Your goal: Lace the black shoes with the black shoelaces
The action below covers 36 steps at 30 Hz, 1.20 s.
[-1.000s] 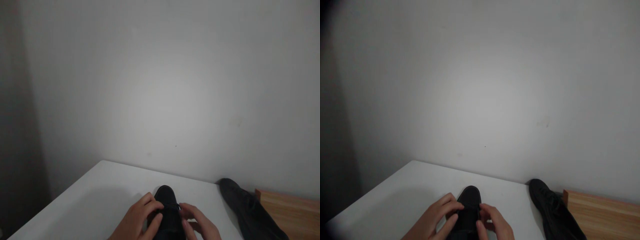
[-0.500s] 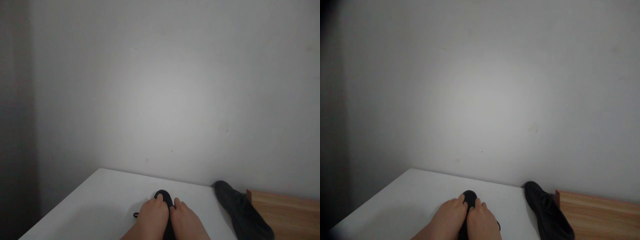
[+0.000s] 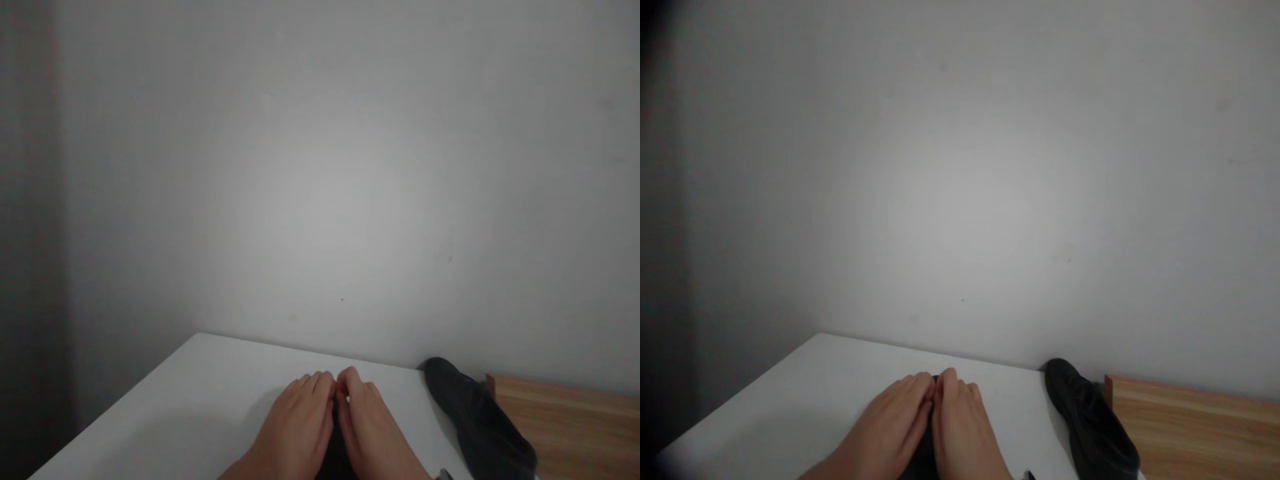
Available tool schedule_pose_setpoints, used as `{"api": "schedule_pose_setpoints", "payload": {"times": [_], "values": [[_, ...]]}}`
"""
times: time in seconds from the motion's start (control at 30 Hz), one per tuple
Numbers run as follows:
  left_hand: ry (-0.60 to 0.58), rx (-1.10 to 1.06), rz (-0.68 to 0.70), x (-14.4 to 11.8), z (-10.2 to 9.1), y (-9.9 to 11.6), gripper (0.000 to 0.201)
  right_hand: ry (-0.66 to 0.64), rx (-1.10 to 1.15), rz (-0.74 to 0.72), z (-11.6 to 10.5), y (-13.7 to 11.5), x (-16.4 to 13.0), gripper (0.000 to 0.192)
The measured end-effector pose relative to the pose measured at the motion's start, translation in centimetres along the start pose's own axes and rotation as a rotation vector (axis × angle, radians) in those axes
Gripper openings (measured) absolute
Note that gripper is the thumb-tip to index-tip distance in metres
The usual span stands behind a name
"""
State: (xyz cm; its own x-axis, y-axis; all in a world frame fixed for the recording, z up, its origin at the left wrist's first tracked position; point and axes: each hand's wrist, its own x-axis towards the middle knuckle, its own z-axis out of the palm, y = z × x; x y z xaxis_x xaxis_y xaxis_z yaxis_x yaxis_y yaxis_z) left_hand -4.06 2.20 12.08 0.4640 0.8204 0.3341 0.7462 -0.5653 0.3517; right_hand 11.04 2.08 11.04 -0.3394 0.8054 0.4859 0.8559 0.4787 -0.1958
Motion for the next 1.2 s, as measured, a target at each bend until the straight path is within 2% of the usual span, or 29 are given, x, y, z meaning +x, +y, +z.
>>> {"api": "schedule_pose_setpoints", "payload": {"times": [0.07, 0.1, 0.17, 0.27, 0.37, 0.4, 0.47, 0.53, 0.57, 0.63, 0.73, 0.83, 0.93, 1.1, 1.2], "values": [[0.077, -0.190, 0.046, -0.4, -1.6, 0.0, 0.021, 0.059, 0.202, 0.007, -1.9, -0.2, 0.0, 0.021], [0.148, -0.340, 0.066, -0.7, -2.6, 0.0, 0.021, 0.130, 0.397, 0.021, -3.0, -0.3, 0.0, 0.021], [0.323, -0.623, 0.089, -1.2, -4.8, -0.2, 0.020, 0.273, 0.734, 0.044, -5.3, -0.4, -0.1, 0.021], [0.618, -0.869, 0.094, -1.8, -7.5, -1.3, 0.009, 0.573, 1.048, 0.081, -8.5, -0.2, -0.5, 0.012], [0.838, -1.016, 0.108, -2.0, -8.6, -3.2, 0.006, 0.916, 1.192, 0.112, -10.2, 1.1, -1.2, 0.011], [0.868, -1.031, 0.097, -2.0, -8.6, -3.9, 0.008, 0.977, 1.180, 0.129, -10.3, 1.8, -1.4, 0.012], [0.863, -0.967, 0.018, -1.9, -8.2, -5.2, 0.011, 0.996, 1.094, 0.179, -9.8, 3.4, -1.8, 0.013], [0.750, -0.800, -0.083, -1.8, -7.2, -6.1, 0.014, 0.874, 0.947, 0.250, -8.3, 5.1, -2.2, 0.017], [0.653, -0.708, -0.120, -1.8, -6.5, -6.3, 0.016, 0.777, 0.880, 0.286, -7.3, 5.8, -2.3, 0.021], [0.392, -0.549, -0.151, -1.8, -5.0, -6.5, 0.023, 0.396, 0.655, 0.319, -5.3, 6.4, -2.6, 0.029], [0.060, -0.443, -0.125, -1.9, -2.6, -6.3, 0.029, 0.033, 0.579, 0.292, -2.7, 5.8, -2.9, 0.035], [-0.107, -0.477, -0.075, -2.0, -0.6, -6.1, 0.029, -0.191, 0.572, 0.280, -1.1, 4.6, -3.1, 0.033], [-0.181, -0.552, -0.061, -2.1, 0.6, -6.2, 0.032, -0.308, 0.581, 0.306, -0.3, 4.2, -3.3, 0.035], [-0.115, -0.672, -0.069, -1.9, 1.9, -6.3, 0.043, -0.348, 0.627, 0.365, 0.4, 4.7, -3.4, 0.061], [-0.107, -0.734, -0.090, -1.8, 2.3, -6.1, 0.041, -0.352, 0.654, 0.339, 0.7, 4.8, -3.5, 0.060]]}}
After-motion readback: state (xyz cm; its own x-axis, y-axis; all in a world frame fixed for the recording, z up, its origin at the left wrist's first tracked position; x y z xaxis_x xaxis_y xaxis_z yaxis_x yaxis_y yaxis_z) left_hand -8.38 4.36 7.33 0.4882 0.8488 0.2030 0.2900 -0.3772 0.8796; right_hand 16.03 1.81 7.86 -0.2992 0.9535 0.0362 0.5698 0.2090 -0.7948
